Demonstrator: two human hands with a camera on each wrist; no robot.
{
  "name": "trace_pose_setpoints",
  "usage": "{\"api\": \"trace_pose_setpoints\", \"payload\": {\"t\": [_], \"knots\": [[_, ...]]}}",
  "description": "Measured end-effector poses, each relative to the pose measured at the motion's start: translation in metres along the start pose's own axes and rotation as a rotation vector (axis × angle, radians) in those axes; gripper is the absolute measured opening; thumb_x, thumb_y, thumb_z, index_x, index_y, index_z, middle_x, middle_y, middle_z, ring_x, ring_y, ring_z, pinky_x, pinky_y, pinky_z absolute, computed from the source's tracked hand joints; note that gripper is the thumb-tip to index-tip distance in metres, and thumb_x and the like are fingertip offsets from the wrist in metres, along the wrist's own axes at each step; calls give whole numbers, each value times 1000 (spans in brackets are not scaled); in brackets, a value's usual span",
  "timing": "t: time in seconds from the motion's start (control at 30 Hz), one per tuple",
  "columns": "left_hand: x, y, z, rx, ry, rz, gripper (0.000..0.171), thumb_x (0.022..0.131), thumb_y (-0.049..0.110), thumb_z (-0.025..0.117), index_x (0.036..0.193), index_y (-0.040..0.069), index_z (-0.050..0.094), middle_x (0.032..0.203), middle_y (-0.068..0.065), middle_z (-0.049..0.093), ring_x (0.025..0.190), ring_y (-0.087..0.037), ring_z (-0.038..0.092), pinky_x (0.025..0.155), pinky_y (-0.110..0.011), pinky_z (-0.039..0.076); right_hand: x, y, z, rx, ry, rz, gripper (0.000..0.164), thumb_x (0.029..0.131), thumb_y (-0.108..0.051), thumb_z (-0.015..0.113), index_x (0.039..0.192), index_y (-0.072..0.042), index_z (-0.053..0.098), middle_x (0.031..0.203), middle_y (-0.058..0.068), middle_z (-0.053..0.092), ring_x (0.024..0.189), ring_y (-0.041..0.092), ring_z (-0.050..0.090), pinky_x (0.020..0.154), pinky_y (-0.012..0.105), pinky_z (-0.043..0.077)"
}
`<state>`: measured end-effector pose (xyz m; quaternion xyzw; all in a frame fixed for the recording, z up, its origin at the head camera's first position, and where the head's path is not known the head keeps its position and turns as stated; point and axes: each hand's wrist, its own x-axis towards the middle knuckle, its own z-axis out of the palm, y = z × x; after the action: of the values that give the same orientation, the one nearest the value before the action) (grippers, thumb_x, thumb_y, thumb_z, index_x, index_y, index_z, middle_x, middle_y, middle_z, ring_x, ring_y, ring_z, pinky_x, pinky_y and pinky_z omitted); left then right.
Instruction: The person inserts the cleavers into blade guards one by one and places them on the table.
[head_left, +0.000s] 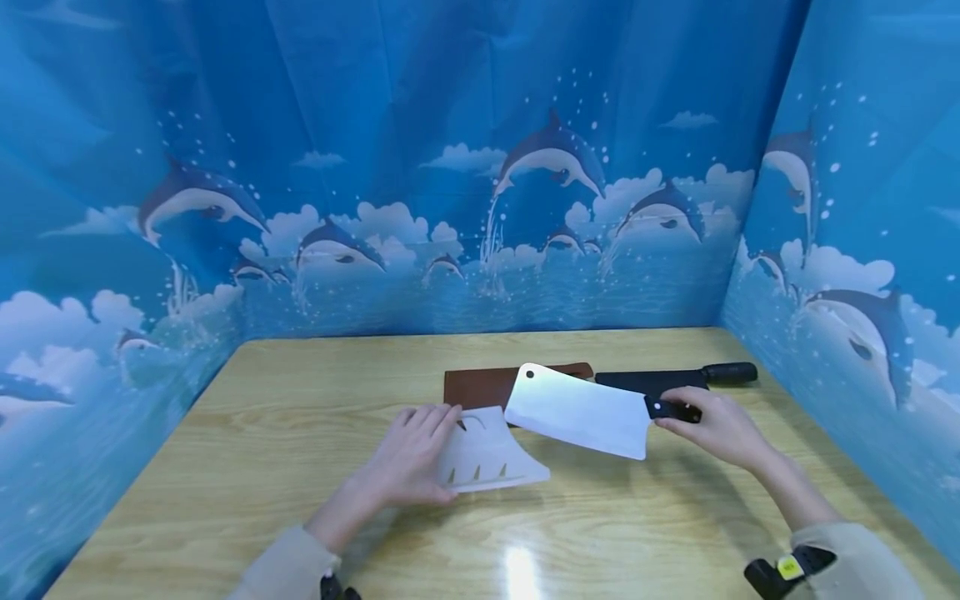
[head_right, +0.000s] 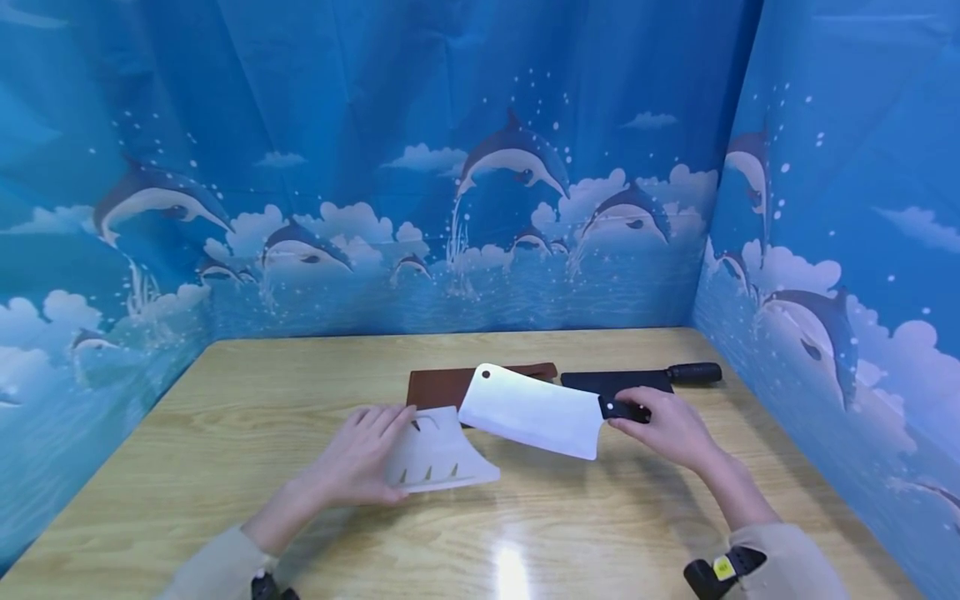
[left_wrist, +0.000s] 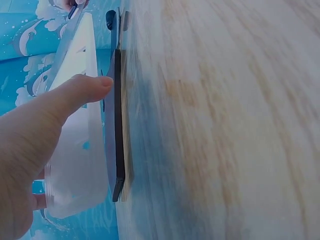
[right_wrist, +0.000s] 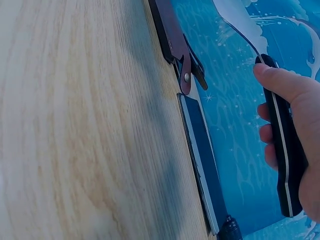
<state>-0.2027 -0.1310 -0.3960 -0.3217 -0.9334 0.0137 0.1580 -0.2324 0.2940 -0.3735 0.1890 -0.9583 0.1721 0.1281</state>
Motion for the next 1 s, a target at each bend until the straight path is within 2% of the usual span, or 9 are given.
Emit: {"api": "trace_pose_setpoints", "payload": {"t": [0.2,0.4,0.67,0.8,1.0], "knots": [[0,1,0,-4,3,1,110,57,67,71,139,2,36,131,-12,47,116,-26,43,94,-47,37,1,-3,-3,-25,-1,-22,39,80,-27,72,107,0,65,101,18,64,91,36,60,73,50,48],[-1,-1,4,9,43,35,108,55,63,73,136,0,39,128,-13,49,114,-26,45,91,-45,38,5,-6,-4,-111,43,-111,36,78,-26,74,104,-2,67,97,14,66,85,31,62,67,46,50],[-3,0,1,-51,11,-22,110,56,63,72,140,1,35,131,-14,47,116,-28,45,92,-48,38,7,-15,1,-223,17,-143,41,77,-29,74,107,-1,66,96,16,67,83,31,64,66,45,51],[-4,-2,-1,-60,24,-29,110,55,64,71,140,2,36,129,-13,49,115,-28,46,91,-48,39,6,-15,6,-225,59,-169,41,75,-27,76,106,0,67,94,17,68,81,31,65,65,45,52],[-4,-6,-3,-67,13,-24,108,55,65,70,139,5,38,127,-12,50,113,-27,46,91,-47,39,7,-14,6,-242,154,-276,41,68,-23,80,101,0,69,86,16,68,70,28,65,55,39,52]]}}
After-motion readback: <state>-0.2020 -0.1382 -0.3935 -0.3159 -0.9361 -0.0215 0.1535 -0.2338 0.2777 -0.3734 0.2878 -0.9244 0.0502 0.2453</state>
